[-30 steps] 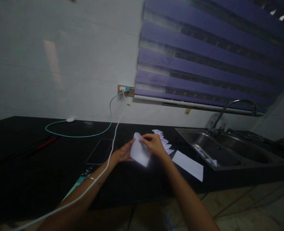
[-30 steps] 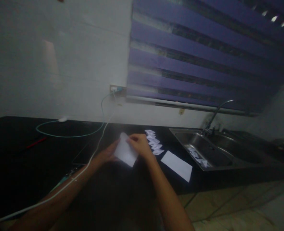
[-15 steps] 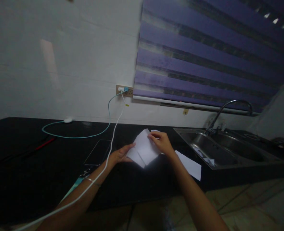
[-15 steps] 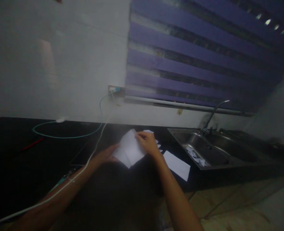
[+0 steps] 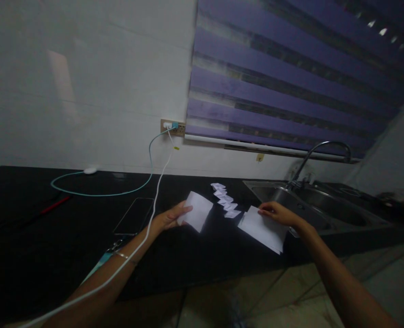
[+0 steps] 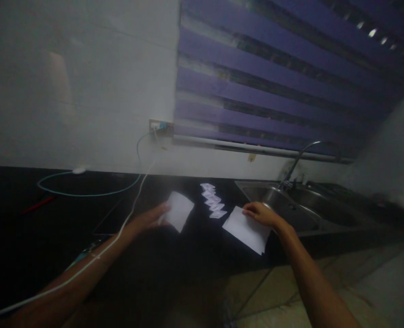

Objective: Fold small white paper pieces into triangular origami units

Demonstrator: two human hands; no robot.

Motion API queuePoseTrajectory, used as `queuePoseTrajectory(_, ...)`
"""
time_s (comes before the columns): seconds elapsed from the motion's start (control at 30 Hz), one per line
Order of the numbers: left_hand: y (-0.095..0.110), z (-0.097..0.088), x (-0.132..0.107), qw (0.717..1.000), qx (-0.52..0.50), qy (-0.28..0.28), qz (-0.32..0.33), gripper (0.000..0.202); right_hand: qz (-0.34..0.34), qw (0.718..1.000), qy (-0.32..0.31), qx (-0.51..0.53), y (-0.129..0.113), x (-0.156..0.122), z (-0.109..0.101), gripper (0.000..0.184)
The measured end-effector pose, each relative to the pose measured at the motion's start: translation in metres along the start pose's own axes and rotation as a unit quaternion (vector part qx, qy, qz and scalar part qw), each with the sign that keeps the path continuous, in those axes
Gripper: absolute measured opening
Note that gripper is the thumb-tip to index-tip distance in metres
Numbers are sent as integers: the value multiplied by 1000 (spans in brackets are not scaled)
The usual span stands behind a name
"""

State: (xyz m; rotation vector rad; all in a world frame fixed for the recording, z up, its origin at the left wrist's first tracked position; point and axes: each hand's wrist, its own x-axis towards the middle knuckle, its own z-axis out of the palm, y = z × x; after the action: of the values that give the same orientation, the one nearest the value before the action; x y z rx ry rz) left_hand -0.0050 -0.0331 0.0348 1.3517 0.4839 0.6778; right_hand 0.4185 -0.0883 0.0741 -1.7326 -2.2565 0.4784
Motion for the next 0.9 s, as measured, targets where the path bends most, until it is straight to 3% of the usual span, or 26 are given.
queuePoseTrajectory(0.37,-8,-2,5,997,-59,53,-10,51,-6,999,9,-47,11,13,32,35)
queuePoseTrajectory(0.57,-12,-2,11,993,-94,71,-12,57,17,994,42,-96,8,16,31,31)
queuePoseTrajectory(0.63,-12,-3,12,992,-99,77,-12,57,34,986,108,-120,-4,17,25,34)
queuePoseTrajectory(0.73,-13,-3,13,991,-99,85,-7,60,51,949,297,-90,-31,24,19,52)
queuePoseTrajectory(0.77,-13,-3,13,991,-101,87,0,62,55,929,363,-49,-42,29,19,55)
queuePoseTrajectory(0.83,-13,-3,14,990,-107,87,16,65,67,860,500,78,-65,44,26,57)
queuePoseTrajectory(0.9,-13,-3,14,989,-109,96,23,66,49,794,557,238,-89,63,41,55)
